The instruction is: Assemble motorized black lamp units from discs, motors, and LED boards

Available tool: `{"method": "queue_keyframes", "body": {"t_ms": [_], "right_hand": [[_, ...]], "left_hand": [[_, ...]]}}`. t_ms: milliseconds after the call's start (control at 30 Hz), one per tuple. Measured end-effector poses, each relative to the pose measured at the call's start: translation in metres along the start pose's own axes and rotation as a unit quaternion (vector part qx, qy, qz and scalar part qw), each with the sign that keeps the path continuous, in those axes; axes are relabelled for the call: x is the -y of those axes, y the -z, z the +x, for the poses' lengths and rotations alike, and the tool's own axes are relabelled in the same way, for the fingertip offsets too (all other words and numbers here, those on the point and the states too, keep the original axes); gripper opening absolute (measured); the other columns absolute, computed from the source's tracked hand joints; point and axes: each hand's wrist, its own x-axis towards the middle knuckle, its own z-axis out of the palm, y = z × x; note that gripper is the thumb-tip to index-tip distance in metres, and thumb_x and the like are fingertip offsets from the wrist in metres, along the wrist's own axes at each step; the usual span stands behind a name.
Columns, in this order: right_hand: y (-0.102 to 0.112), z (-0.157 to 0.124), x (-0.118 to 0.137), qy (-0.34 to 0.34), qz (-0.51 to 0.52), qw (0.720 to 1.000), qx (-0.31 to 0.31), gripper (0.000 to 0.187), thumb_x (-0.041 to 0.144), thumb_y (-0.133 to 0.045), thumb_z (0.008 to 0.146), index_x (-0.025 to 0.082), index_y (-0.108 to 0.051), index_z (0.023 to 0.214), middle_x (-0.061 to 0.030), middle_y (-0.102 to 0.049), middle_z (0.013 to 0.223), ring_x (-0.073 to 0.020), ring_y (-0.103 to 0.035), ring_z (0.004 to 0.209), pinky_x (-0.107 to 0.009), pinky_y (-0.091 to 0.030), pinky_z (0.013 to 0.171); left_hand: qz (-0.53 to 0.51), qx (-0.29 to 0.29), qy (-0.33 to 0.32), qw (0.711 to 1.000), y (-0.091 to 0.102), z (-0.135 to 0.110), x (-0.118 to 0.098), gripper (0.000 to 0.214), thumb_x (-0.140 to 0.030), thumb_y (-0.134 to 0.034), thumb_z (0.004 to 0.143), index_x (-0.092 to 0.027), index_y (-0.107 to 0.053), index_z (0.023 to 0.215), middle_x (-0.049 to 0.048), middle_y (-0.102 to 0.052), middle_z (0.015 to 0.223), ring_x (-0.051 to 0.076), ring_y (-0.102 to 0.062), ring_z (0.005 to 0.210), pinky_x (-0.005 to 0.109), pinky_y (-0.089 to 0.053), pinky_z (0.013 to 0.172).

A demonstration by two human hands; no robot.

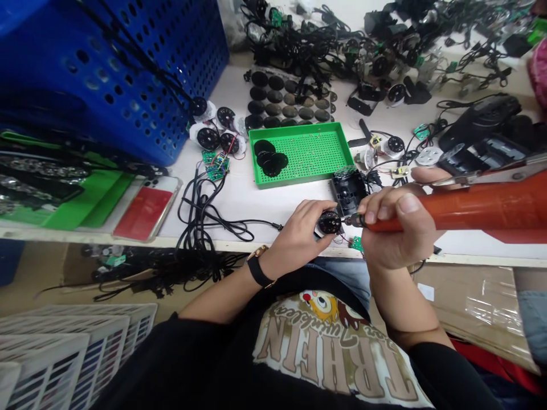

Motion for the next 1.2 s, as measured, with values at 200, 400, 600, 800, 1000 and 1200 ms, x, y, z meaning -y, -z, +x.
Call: {"method": "queue_keyframes", "body": {"t_ms": [200, 400, 600, 800, 1000, 1200], "right_hand": [[-0.0002, -0.0017, -0.0032, 0.021, -0.012, 1.0, 0.003, 0.016, 0.025, -0.067, 0.078, 0.025, -0.052, 0.08, 0.0116, -0.045, 0.05, -0.0087, -0.044, 0.036, -0.024, -0.043, 0.042], [0.0013, -0.0031, -0.0057, 0.024, 0.0, 1.0, 0.016, 0.019, 0.022, -0.068, 0.079, 0.024, -0.05, 0.073, 0.0104, -0.049, 0.051, -0.0083, -0.047, 0.038, -0.024, -0.047, 0.045], [0.0011, -0.0048, -0.0073, 0.027, 0.012, 0.999, 0.03, 0.021, 0.02, -0.069, 0.08, 0.023, -0.05, 0.071, 0.0099, -0.05, 0.051, -0.0081, -0.049, 0.039, -0.023, -0.048, 0.045], [-0.0003, -0.0052, -0.0089, 0.041, 0.005, 0.997, 0.059, 0.011, 0.02, -0.067, 0.083, 0.024, -0.058, 0.085, 0.0105, -0.049, 0.052, -0.0087, -0.05, 0.04, -0.023, -0.048, 0.047], [-0.001, -0.005, -0.0085, 0.048, -0.023, 0.996, 0.066, 0.013, 0.024, -0.069, 0.086, 0.026, -0.059, 0.095, 0.0115, -0.047, 0.053, -0.0088, -0.049, 0.039, -0.023, -0.048, 0.046], [-0.0007, -0.0052, -0.0087, 0.052, -0.012, 0.996, 0.074, 0.016, 0.023, -0.07, 0.088, 0.027, -0.062, 0.101, 0.0111, -0.048, 0.055, -0.0093, -0.048, 0.039, -0.024, -0.049, 0.045]], "left_hand": [[-0.005, -0.003, -0.004, 1.0, -0.0015, -0.0009, 0.0014, 0.054, -0.012, -0.082, 0.079, -0.021, -0.057, 0.127, 0.0077, -0.07, 0.119, 0.025, -0.066, 0.115, 0.041, -0.053, 0.103], [-0.005, -0.007, -0.007, 1.0, -0.0022, -0.0022, 0.0027, 0.053, -0.014, -0.082, 0.081, -0.021, -0.057, 0.127, 0.007, -0.07, 0.119, 0.025, -0.066, 0.115, 0.041, -0.054, 0.103], [-0.004, -0.011, -0.005, 1.0, -0.0025, -0.0029, 0.0033, 0.054, -0.011, -0.081, 0.08, -0.021, -0.057, 0.127, 0.0064, -0.071, 0.119, 0.024, -0.067, 0.115, 0.04, -0.055, 0.103], [-0.005, -0.01, -0.006, 1.0, -0.0029, -0.0033, 0.0026, 0.05, -0.012, -0.08, 0.082, -0.019, -0.058, 0.126, 0.0077, -0.071, 0.119, 0.023, -0.067, 0.115, 0.04, -0.055, 0.102], [-0.005, -0.005, 0.001, 1.0, -0.0022, -0.0029, 0.0014, 0.048, -0.014, -0.079, 0.084, -0.021, -0.057, 0.126, 0.0071, -0.071, 0.119, 0.023, -0.067, 0.114, 0.041, -0.055, 0.102], [-0.007, -0.007, -0.002, 1.0, -0.002, -0.0025, 0.0017, 0.047, -0.014, -0.08, 0.084, -0.019, -0.058, 0.125, 0.0073, -0.071, 0.118, 0.023, -0.067, 0.113, 0.039, -0.055, 0.101]]}}
